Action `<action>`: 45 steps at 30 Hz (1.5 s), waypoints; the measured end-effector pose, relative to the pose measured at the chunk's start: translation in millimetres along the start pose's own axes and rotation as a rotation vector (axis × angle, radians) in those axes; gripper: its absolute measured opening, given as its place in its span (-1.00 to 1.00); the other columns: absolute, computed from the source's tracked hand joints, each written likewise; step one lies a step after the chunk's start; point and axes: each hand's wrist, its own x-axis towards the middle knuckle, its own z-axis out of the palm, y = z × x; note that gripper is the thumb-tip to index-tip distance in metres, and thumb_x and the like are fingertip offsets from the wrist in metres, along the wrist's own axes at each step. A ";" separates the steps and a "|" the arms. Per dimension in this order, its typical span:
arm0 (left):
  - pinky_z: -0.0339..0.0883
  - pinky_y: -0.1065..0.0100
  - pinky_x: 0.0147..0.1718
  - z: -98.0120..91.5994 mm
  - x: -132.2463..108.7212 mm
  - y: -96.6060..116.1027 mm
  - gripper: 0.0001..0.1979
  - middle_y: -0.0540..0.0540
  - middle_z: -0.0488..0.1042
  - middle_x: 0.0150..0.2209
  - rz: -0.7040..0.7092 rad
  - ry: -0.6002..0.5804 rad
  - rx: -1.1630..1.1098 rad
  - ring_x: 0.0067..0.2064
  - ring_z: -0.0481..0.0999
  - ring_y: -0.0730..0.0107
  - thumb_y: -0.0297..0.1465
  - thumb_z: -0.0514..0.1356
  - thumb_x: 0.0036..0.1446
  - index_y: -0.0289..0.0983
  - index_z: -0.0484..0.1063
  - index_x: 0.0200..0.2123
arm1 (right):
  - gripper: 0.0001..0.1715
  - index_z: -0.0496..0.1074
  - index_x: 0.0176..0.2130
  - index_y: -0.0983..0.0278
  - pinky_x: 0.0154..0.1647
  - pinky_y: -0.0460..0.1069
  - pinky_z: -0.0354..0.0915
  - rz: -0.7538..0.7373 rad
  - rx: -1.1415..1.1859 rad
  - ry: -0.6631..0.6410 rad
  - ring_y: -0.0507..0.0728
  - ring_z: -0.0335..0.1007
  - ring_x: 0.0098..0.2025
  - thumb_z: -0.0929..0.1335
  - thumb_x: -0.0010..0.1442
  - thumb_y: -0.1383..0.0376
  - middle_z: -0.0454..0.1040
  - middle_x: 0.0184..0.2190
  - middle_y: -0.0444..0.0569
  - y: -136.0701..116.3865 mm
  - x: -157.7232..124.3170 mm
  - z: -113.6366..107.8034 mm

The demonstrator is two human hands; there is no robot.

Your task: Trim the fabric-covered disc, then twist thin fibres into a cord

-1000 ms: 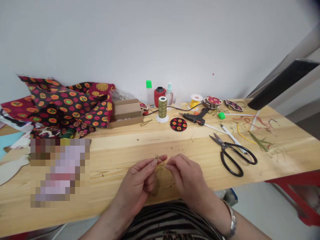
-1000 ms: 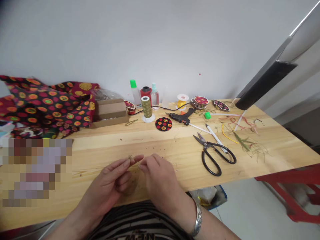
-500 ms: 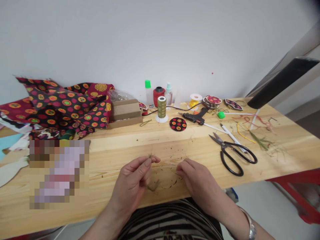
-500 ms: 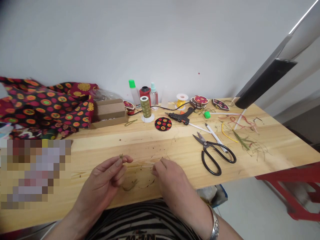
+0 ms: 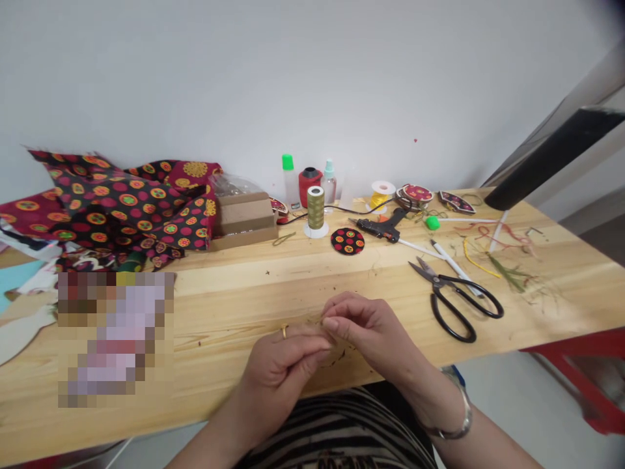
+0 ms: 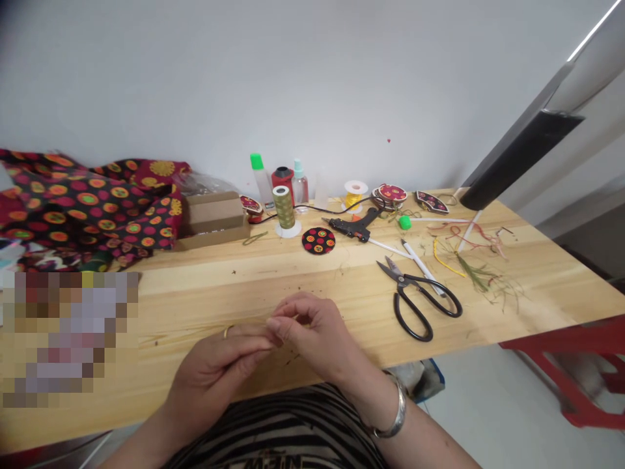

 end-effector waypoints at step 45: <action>-0.16 0.56 -0.71 8.3 17.2 -5.7 -0.74 0.17 0.03 -0.73 -0.699 0.426 -0.712 -0.65 -0.06 0.67 -0.29 0.34 -0.13 -0.36 0.58 -0.38 | -0.81 0.33 -0.47 0.30 -0.49 -0.12 0.23 0.002 0.206 0.327 -0.04 0.26 -0.56 0.31 0.14 0.27 0.35 -0.62 -0.18 13.6 -4.3 29.5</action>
